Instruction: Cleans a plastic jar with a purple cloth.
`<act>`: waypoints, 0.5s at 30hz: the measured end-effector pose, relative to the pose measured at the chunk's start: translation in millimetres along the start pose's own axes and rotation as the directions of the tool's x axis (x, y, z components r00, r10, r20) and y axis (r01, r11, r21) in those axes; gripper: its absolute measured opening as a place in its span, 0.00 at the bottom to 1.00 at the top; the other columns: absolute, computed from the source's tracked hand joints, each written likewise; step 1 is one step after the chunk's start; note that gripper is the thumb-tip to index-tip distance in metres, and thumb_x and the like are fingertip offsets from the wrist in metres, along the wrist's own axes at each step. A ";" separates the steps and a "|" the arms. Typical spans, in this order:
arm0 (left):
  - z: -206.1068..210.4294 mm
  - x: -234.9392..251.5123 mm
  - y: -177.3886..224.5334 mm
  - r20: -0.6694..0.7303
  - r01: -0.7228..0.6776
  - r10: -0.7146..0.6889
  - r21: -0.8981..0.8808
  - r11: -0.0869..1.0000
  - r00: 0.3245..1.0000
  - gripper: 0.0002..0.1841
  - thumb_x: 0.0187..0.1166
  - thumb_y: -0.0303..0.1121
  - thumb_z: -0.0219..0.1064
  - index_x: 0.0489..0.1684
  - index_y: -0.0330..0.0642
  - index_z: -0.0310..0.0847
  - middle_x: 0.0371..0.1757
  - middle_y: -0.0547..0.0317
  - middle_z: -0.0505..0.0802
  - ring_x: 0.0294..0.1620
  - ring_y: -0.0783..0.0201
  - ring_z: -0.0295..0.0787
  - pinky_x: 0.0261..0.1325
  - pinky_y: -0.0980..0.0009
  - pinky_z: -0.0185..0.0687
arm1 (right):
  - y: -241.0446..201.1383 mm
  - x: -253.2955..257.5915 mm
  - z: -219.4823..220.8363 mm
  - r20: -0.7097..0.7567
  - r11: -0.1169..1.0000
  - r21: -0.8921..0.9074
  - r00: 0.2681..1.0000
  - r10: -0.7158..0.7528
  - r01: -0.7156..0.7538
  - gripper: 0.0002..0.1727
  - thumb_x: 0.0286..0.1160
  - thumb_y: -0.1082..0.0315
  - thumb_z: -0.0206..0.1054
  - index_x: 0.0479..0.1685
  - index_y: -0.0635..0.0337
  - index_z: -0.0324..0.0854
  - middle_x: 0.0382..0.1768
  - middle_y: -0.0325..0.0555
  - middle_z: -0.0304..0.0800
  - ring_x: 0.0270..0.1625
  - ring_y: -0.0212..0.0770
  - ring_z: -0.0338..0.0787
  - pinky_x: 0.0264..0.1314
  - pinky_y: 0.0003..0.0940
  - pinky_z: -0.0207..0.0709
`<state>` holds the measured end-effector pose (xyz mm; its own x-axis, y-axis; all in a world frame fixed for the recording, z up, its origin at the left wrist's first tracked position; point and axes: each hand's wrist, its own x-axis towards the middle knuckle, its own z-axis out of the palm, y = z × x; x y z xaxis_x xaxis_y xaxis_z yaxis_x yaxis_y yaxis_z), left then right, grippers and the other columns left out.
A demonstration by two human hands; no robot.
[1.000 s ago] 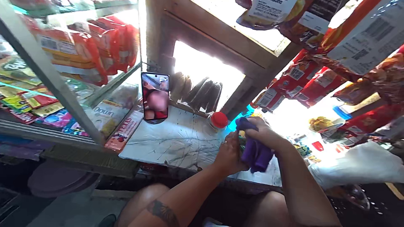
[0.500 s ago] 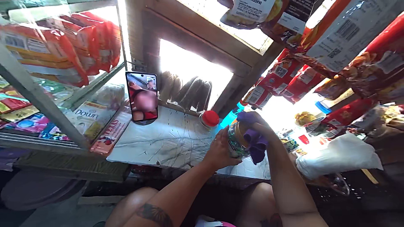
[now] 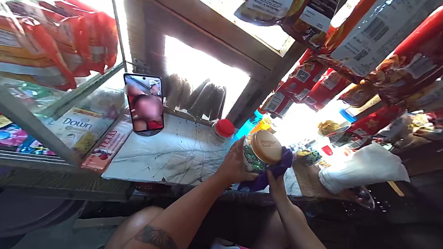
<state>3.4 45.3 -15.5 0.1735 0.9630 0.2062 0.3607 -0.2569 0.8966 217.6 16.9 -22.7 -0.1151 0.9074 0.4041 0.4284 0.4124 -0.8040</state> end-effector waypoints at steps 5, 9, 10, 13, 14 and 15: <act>-3.1 0.1 4.6 0.021 0.019 -0.019 0.009 1.000 1.000 0.76 0.42 0.49 0.91 0.94 0.36 0.32 0.90 0.28 0.56 0.90 0.37 0.55 0.88 0.45 0.57 | -7.9 15.2 3.7 0.098 0.745 -0.420 0.842 -0.530 0.518 0.38 0.84 0.38 0.58 0.91 0.42 0.56 0.94 0.60 0.37 0.97 0.47 0.38 0.96 0.45 0.41; -4.0 1.7 1.8 0.021 0.001 -0.001 -0.011 1.000 1.000 0.75 0.40 0.44 0.92 0.94 0.37 0.35 0.90 0.28 0.56 0.90 0.36 0.55 0.86 0.44 0.57 | -54.5 40.1 4.9 0.247 0.557 -0.595 0.792 -0.559 0.579 0.24 0.73 0.42 0.68 0.69 0.31 0.84 0.79 0.55 0.76 0.85 0.70 0.65 0.82 0.69 0.59; -3.5 2.3 1.1 0.029 0.011 -0.010 -0.009 1.000 1.000 0.75 0.41 0.45 0.92 0.95 0.38 0.35 0.91 0.31 0.55 0.90 0.38 0.55 0.87 0.45 0.57 | -67.7 45.9 4.8 0.295 0.542 -0.618 0.807 -0.511 0.569 0.24 0.69 0.45 0.68 0.67 0.31 0.87 0.76 0.54 0.80 0.81 0.73 0.70 0.77 0.74 0.63; -3.8 3.2 1.3 0.056 0.023 -0.024 0.030 0.999 0.998 0.72 0.45 0.48 0.91 0.94 0.37 0.39 0.92 0.35 0.54 0.92 0.42 0.52 0.89 0.48 0.55 | -93.5 66.6 5.9 0.397 0.528 -0.667 0.851 -0.345 0.525 0.26 0.66 0.47 0.69 0.69 0.31 0.87 0.76 0.49 0.82 0.78 0.72 0.76 0.69 0.79 0.68; -3.2 3.1 0.4 0.049 0.010 -0.012 0.042 0.999 0.999 0.70 0.45 0.49 0.90 0.93 0.35 0.43 0.91 0.34 0.57 0.91 0.42 0.53 0.89 0.49 0.55 | -98.9 74.3 7.2 0.426 0.533 -0.679 0.862 -0.273 0.505 0.27 0.67 0.46 0.68 0.71 0.31 0.86 0.78 0.49 0.80 0.80 0.71 0.74 0.71 0.77 0.69; -2.2 3.0 -1.4 0.036 -0.009 0.008 0.053 0.999 0.999 0.67 0.44 0.49 0.90 0.90 0.32 0.49 0.89 0.32 0.60 0.90 0.41 0.55 0.88 0.49 0.55 | -104.5 82.2 9.0 0.454 0.538 -0.692 0.870 -0.192 0.480 0.28 0.68 0.44 0.67 0.73 0.30 0.84 0.81 0.48 0.77 0.82 0.69 0.72 0.73 0.75 0.68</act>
<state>1.3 48.7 -15.3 0.2090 0.9575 0.1988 0.4072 -0.2700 0.8725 155.3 49.1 90.5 -0.5895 0.7467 0.3080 0.7959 0.6021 0.0635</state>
